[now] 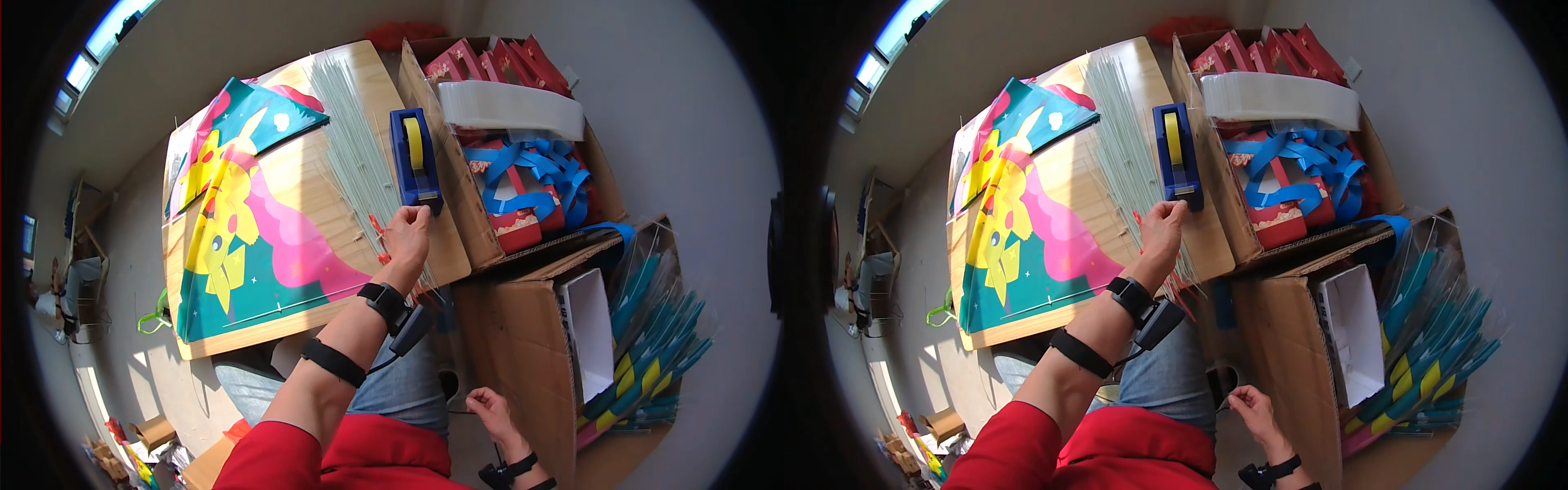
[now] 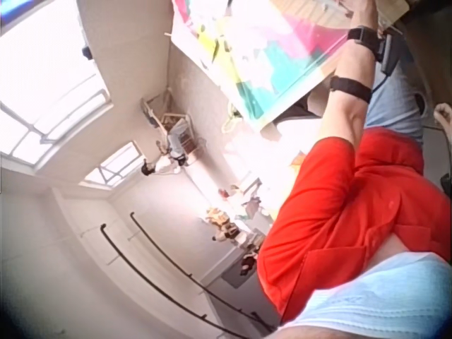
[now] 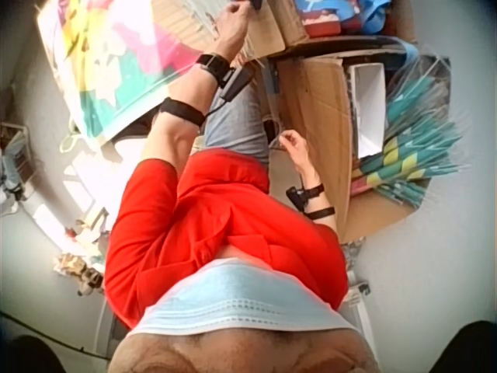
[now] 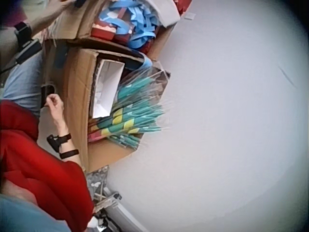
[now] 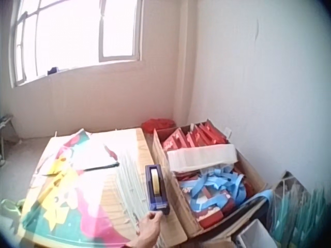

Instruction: The person assembles a Pikachu-themed kite by inserting a thin rod into a sleeve on the kite fabric and securing it with small white clips. They repeat this process for multiple kite units, handling the fabric, rods, and clips by hand.

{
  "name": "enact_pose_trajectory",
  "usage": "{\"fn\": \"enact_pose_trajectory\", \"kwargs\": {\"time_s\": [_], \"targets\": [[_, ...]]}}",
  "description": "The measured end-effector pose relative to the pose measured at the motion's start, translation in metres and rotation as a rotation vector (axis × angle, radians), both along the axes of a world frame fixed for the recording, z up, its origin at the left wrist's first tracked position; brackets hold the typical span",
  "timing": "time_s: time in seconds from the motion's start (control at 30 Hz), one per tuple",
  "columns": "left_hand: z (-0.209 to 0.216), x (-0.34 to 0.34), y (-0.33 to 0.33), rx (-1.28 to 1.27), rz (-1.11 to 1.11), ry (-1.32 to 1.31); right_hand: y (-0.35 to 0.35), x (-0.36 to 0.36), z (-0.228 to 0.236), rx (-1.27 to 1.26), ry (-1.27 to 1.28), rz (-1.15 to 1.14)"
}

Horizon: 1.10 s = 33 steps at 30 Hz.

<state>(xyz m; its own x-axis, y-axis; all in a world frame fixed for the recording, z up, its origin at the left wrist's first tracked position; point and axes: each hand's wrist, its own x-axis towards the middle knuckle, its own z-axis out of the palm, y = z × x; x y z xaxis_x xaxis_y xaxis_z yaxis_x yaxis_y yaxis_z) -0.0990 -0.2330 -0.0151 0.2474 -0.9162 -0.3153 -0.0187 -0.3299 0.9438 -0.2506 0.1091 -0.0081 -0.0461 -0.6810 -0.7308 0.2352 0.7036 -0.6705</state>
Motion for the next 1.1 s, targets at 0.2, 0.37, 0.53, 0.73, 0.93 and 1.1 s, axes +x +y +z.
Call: {"fn": "enact_pose_trajectory", "kwargs": {"time_s": [0.2, 0.37, 0.53, 0.73, 0.93, 1.1], "targets": [[0.005, -0.021, -0.009, 0.106, 0.086, -0.347, 0.0, 0.002, -0.002, -0.097, -0.02, -0.01], [0.005, 0.002, 0.008, 0.05, 0.093, -0.254, 0.002, 0.002, 0.006, -0.089, 0.032, -0.043], [0.047, 0.044, 0.002, -0.475, 0.029, 0.198, -0.008, -0.003, 0.044, -0.107, -0.011, -0.113], [0.157, 0.186, 0.012, -1.013, 0.206, -0.08, -0.087, 0.016, 0.105, -0.265, -0.037, 0.267], [0.22, 0.314, 0.074, -1.108, 0.679, 0.209, -0.145, 0.097, 0.128, -0.76, 0.005, 0.509], [0.2, 0.398, 0.141, -0.85, 0.748, 0.46, -0.149, 0.15, 0.144, -0.527, -0.081, 0.504]]}}
